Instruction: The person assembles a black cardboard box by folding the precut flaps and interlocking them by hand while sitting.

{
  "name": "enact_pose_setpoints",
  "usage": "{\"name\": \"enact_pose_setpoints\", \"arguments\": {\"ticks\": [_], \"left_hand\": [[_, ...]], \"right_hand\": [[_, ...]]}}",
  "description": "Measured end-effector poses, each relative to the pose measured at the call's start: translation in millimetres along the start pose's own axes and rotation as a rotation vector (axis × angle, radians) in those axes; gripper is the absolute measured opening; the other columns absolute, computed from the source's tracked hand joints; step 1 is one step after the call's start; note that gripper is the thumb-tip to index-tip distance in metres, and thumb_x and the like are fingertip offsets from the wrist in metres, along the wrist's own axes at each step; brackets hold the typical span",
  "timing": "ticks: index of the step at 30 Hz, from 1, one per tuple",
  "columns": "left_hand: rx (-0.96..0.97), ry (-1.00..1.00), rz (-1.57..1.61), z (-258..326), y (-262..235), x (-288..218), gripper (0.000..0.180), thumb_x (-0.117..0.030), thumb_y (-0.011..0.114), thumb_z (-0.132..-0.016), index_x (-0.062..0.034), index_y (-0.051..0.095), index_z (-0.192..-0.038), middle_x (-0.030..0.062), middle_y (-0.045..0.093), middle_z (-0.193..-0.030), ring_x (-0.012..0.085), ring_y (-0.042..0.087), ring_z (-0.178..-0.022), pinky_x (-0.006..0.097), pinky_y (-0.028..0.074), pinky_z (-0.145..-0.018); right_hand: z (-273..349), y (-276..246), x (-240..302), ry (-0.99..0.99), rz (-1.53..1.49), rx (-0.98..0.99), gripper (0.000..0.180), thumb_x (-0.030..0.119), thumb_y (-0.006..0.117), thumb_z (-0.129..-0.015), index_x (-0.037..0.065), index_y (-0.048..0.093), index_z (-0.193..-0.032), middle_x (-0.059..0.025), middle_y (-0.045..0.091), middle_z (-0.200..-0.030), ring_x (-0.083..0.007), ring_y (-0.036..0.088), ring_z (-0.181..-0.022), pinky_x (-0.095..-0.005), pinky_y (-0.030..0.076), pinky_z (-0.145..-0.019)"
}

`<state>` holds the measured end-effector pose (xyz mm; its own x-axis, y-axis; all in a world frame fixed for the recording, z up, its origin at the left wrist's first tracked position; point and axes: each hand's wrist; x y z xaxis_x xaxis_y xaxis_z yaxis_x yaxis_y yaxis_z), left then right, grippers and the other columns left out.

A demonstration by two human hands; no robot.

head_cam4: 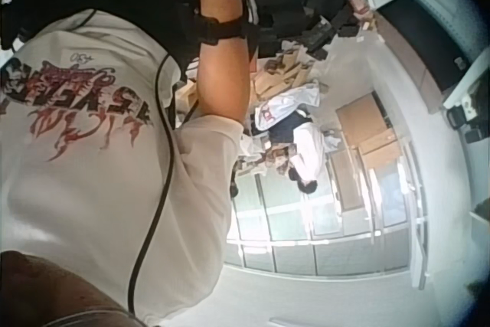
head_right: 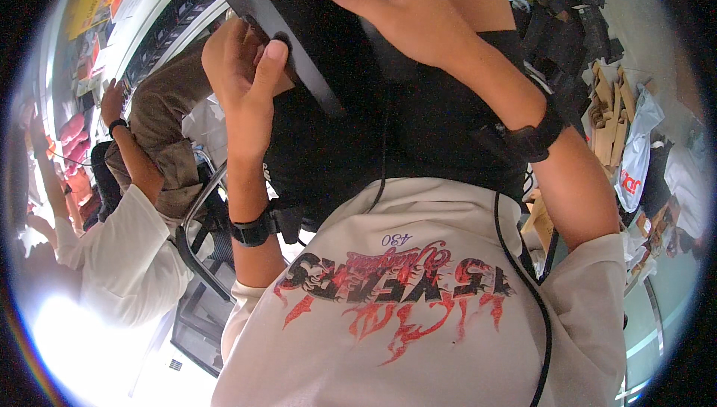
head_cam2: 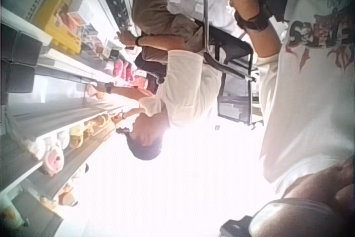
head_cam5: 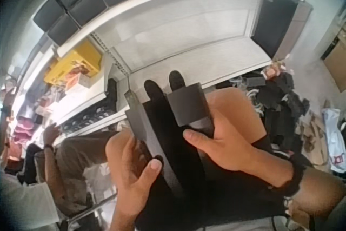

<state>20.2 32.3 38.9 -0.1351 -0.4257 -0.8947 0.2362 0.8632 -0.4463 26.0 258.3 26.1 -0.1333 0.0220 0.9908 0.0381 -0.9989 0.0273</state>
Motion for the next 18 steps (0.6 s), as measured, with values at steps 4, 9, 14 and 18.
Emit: {"name": "enact_pose_setpoints", "arguments": {"ticks": [4, 9, 14, 18], "left_hand": [[0.159, -0.115, 0.342, 1.0, 3.6, 2.5, 0.072, -0.024, 0.075, -0.092, 0.0046, 0.035, -0.146, 0.0140, 0.058, -0.124, 0.0199, 0.055, -0.113, 0.032, 0.044, -0.100], [0.062, -0.027, 0.074, 3.7, 7.4, -4.3, 0.072, -0.032, 0.080, -0.087, 0.0071, 0.041, -0.135, 0.0140, 0.062, -0.114, 0.0192, 0.059, -0.102, 0.031, 0.048, -0.092], [0.001, 0.036, -0.141, 3.3, 8.1, -7.4, 0.074, -0.038, 0.083, -0.084, 0.0087, 0.045, -0.128, 0.0140, 0.065, -0.104, 0.0196, 0.062, -0.093, 0.031, 0.051, -0.085], [-0.013, -0.022, -0.013, 4.3, 11.6, -3.7, 0.074, -0.039, 0.082, -0.084, 0.0093, 0.045, -0.127, 0.0156, 0.065, -0.106, 0.0203, 0.063, -0.095, 0.032, 0.051, -0.085]], "right_hand": [[1.1, 4.6, -0.9, -0.066, 0.040, 0.060, 0.042, 0.012, 0.062, -0.099, -0.001, 0.046, -0.136, -0.0058, 0.058, -0.107, -0.0158, 0.055, -0.096, -0.0296, 0.047, -0.084], [-3.3, 0.9, -26.4, -0.211, 0.008, 0.153, 0.046, 0.009, 0.058, -0.100, -0.001, 0.042, -0.142, -0.0106, 0.055, -0.126, -0.0220, 0.049, -0.119, -0.0353, 0.038, -0.106], [-1.1, 4.2, -30.1, -0.268, -0.021, 0.142, 0.055, 0.012, 0.056, -0.101, -0.003, 0.032, -0.149, -0.0137, 0.045, -0.141, -0.0240, 0.041, -0.131, -0.0355, 0.030, -0.113], [-0.4, 3.5, -24.2, -0.249, 0.018, 0.160, 0.061, 0.014, 0.057, -0.101, -0.004, 0.027, -0.151, -0.0154, 0.041, -0.144, -0.0248, 0.037, -0.135, -0.0357, 0.028, -0.115]]}}
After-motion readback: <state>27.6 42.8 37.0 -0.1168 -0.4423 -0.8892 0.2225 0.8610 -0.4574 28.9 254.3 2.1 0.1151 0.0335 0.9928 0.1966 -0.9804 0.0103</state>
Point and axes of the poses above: each hand's wrist, its own z-axis away from the middle knuckle, its own y-axis out of the palm, x = y × z
